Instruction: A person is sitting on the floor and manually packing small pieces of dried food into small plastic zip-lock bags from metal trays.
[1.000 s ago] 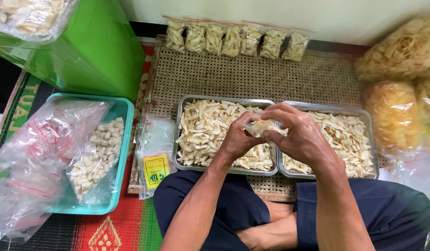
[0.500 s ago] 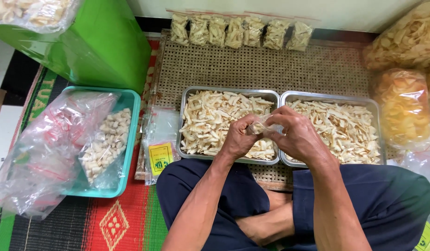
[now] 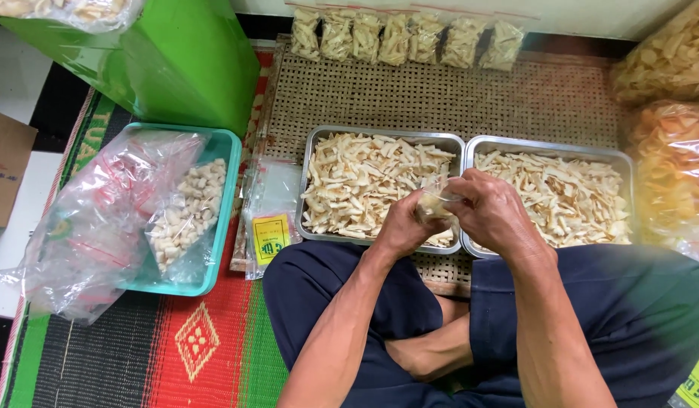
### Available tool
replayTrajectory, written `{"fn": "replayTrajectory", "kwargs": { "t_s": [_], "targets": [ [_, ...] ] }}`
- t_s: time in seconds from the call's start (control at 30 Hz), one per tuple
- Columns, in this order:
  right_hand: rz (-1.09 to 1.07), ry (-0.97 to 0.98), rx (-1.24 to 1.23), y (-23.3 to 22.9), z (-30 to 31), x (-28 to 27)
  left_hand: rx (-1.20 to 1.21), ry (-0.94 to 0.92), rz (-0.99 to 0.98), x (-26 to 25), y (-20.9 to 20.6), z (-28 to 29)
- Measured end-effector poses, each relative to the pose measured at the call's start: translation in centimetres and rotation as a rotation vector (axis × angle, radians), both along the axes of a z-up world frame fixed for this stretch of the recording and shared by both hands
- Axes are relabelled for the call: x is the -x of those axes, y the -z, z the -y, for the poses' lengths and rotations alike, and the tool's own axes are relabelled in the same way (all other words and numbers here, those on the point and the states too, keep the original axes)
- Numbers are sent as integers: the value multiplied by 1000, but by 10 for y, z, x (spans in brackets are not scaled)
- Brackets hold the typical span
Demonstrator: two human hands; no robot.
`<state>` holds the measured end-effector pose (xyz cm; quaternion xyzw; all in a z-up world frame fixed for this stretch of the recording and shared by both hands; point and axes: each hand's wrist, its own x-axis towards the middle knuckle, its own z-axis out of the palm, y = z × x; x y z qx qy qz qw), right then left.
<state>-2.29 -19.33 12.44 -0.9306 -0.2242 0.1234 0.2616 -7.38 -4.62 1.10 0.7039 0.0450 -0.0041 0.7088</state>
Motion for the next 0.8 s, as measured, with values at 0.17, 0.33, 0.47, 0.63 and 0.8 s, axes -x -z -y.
{"fn": "replayTrajectory", "kwargs": {
  "t_s": [0.17, 0.33, 0.47, 0.63, 0.8],
  "targets": [
    [-82, -42, 115, -12, -3, -5, 0, -30, -26, -2, 21, 3],
    [-33, -80, 77, 6, 4, -13, 18, -56, -58, 5, 0, -2],
    [-94, -78, -24, -1, 6, -11, 96, -106, -76, 7, 3, -1],
    [-119, -105, -151, 5, 23, -16, 124, -43, -22, 14, -13, 0],
    [-33, -127, -246, 10, 39, -23, 174, 36, 9, 7, -2, 3]
  ]
}}
